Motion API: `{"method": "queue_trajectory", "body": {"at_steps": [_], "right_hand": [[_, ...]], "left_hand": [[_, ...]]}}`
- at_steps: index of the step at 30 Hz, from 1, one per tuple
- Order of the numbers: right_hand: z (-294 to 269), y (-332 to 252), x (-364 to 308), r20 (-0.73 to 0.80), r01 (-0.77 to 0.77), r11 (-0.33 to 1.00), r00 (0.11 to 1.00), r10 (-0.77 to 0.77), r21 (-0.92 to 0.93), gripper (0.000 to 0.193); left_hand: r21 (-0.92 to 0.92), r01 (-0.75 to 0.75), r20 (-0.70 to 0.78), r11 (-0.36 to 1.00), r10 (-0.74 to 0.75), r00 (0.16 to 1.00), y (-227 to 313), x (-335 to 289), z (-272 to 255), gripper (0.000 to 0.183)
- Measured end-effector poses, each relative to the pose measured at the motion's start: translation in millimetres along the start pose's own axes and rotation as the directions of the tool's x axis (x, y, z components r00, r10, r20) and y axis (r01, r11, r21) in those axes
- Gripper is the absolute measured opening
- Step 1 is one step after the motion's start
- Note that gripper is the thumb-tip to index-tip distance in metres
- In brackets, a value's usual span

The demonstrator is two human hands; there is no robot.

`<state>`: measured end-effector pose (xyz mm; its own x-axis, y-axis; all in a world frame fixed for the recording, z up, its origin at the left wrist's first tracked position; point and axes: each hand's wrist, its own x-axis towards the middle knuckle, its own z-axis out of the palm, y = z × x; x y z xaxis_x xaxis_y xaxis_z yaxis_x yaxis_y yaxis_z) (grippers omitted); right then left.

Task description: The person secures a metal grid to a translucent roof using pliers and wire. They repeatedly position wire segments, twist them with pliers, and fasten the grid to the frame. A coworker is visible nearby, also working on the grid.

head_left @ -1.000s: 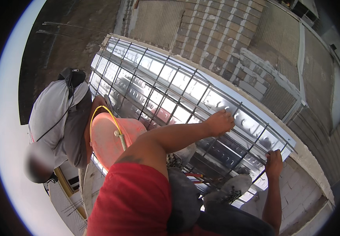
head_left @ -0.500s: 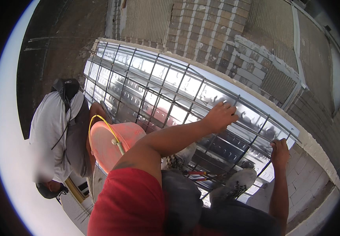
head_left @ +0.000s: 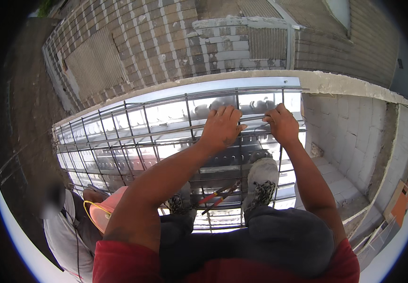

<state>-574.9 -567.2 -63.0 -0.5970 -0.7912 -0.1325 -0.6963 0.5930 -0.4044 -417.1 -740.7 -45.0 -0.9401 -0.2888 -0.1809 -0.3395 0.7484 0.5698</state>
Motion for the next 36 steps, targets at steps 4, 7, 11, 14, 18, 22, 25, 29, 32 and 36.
{"method": "queue_trajectory", "body": {"at_steps": [4, 7, 11, 14, 18, 22, 25, 29, 32, 36], "right_hand": [[0, 3, -2, -0.018, 0.003, 1.0, 1.0, -0.003, 0.004, 0.018], [0, 5, -5, 0.001, 0.035, 0.999, 0.999, -0.035, 0.009, 0.019], [1, 5, -3, 0.007, 0.049, 0.999, 0.999, -0.049, -0.015, 0.02], [1, 4, -1, 0.013, 0.051, 0.998, 0.999, -0.05, -0.04, 0.021], [2, 7, 0, 0.019, 0.082, 0.996, 0.996, -0.082, -0.024, 0.016], [1, 10, -1, -0.004, 0.096, 0.995, 0.995, -0.096, -0.006, 0.016], [-1, 6, 2, 0.021, 0.095, 0.995, 0.995, -0.096, 0.038, 0.016], [-17, -2, 12, 0.171, -0.001, 0.992, 0.985, -0.022, 0.13, 0.017], [-50, 5, 20, 0.582, -0.307, 0.89, 0.811, 0.06, 0.337, 0.026], [-108, 24, 18, 0.517, -0.436, 0.362, 0.84, -0.165, 0.824, 0.026]], "left_hand": [[-0.241, 0.325, -0.424, 0.914, -0.401, 0.812, 34, 11, 52, 0.041], [-0.202, 0.246, -0.485, 0.948, -0.315, 0.816, 31, 3, 70, 0.041], [-0.204, 0.2, -0.472, 0.958, -0.276, 0.837, 21, 1, 79, 0.03], [-0.147, 0.172, -0.472, 0.974, -0.222, 0.853, 20, 2, 81, 0.022], [-0.165, 0.162, -0.449, 0.973, -0.22, 0.866, 20, 3, 84, 0.019], [-0.184, 0.169, -0.444, 0.968, -0.235, 0.865, 20, 4, 82, 0.017], [-0.201, 0.173, -0.448, 0.964, -0.248, 0.859, 22, 4, 79, 0.015], [-0.22, 0.193, -0.436, 0.956, -0.273, 0.858, 25, 4, 76, 0.012], [-0.204, 0.177, -0.433, 0.963, -0.251, 0.866, 24, 4, 75, 0.012], [-0.199, 0.209, -0.39, 0.957, -0.273, 0.879, 24, 5, 75, 0.013]]}}
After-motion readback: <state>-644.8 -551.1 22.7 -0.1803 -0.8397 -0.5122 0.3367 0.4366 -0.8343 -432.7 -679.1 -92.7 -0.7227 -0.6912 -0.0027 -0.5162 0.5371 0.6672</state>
